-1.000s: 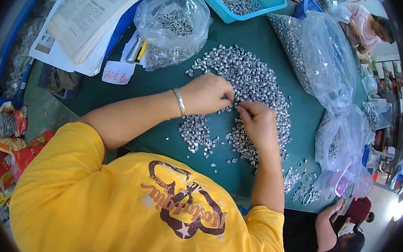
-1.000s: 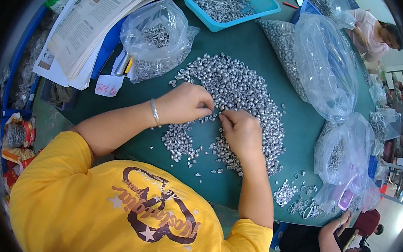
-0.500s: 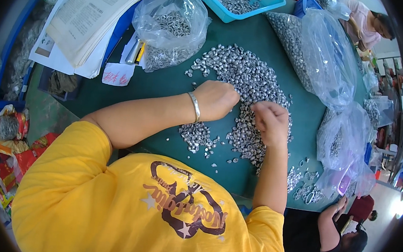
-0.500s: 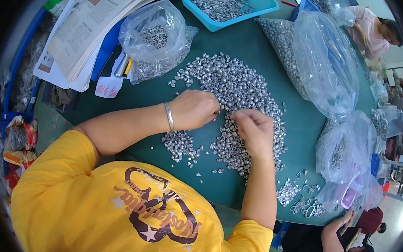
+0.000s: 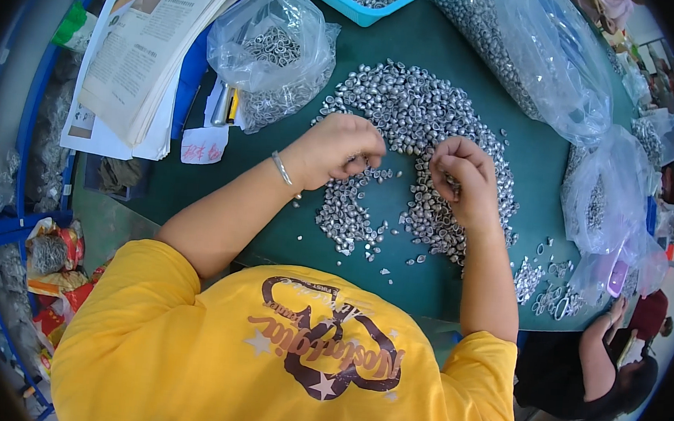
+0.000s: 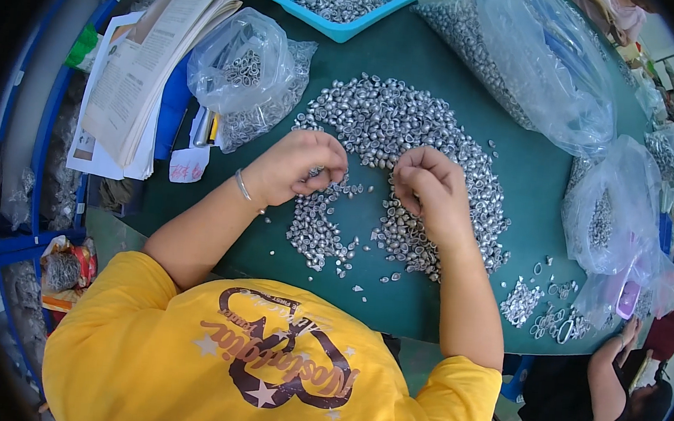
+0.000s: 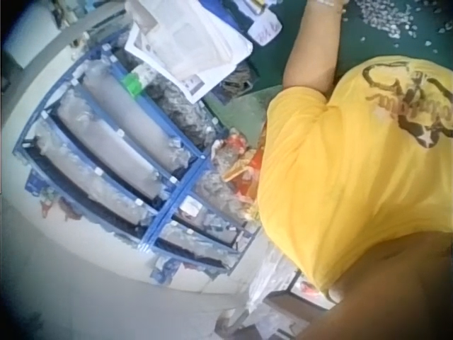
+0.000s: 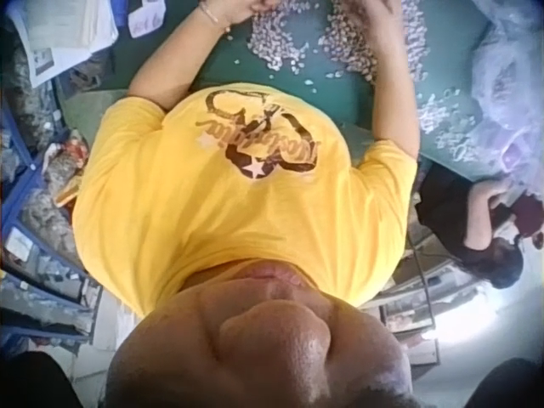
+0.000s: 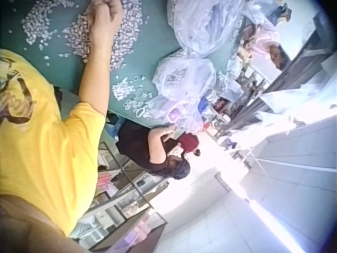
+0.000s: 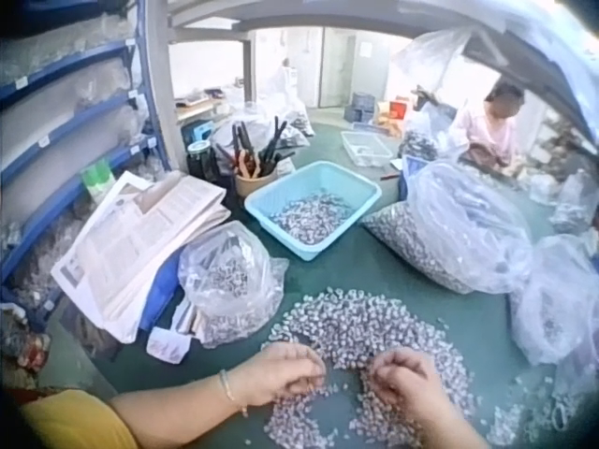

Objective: The person sorts through a pile of small metal components by hand, picking up individual pieces, turning them over, and placing them into a separate plastic bag.

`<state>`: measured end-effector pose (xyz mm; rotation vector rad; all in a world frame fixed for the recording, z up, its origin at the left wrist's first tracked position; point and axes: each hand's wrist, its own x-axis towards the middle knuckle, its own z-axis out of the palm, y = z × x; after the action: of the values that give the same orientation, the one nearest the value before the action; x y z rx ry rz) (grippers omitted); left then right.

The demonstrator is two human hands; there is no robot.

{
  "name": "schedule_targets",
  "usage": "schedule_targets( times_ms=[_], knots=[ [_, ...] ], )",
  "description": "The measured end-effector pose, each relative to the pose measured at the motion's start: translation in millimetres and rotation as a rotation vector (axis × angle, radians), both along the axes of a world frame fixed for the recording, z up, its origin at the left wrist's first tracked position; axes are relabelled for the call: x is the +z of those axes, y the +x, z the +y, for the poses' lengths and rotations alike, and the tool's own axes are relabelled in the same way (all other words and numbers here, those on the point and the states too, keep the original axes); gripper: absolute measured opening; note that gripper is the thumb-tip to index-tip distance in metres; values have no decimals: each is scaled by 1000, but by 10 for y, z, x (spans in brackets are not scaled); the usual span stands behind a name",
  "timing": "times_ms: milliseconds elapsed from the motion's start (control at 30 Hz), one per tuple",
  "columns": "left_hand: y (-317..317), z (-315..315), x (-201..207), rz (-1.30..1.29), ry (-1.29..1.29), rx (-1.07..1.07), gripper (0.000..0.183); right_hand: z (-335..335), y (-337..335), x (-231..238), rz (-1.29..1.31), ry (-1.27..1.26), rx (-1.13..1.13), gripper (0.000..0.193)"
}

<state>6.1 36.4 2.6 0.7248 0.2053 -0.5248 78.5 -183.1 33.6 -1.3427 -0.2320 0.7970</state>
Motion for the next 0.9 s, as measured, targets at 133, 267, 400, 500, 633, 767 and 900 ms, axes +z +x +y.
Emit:
schedule_targets(
  times_ms=[133,267,400,500,633,767,900],
  knots=[
    [4,-279,-28,-833,1473,58,13,60,-140,-44,-692,-474,209,12],
    [3,-371,-96,-931,1610,11,13,87,-280,-214,-1256,-758,233,11],
    [27,-328,-20,-763,1333,6,9,64,-248,-260,-954,-381,19,8],
    [13,-100,75,-295,575,-12,8,-70,-174,1,141,78,-76,11],
    [-43,-71,142,-134,440,79,11,108,-312,-123,-496,-337,-18,14],
    [-102,-205,4,-755,1419,34,11,215,-441,-264,-1148,-692,125,8],
    [-156,-281,-38,-918,1676,24,11,226,-421,-292,-1212,-609,26,7]
  ],
)
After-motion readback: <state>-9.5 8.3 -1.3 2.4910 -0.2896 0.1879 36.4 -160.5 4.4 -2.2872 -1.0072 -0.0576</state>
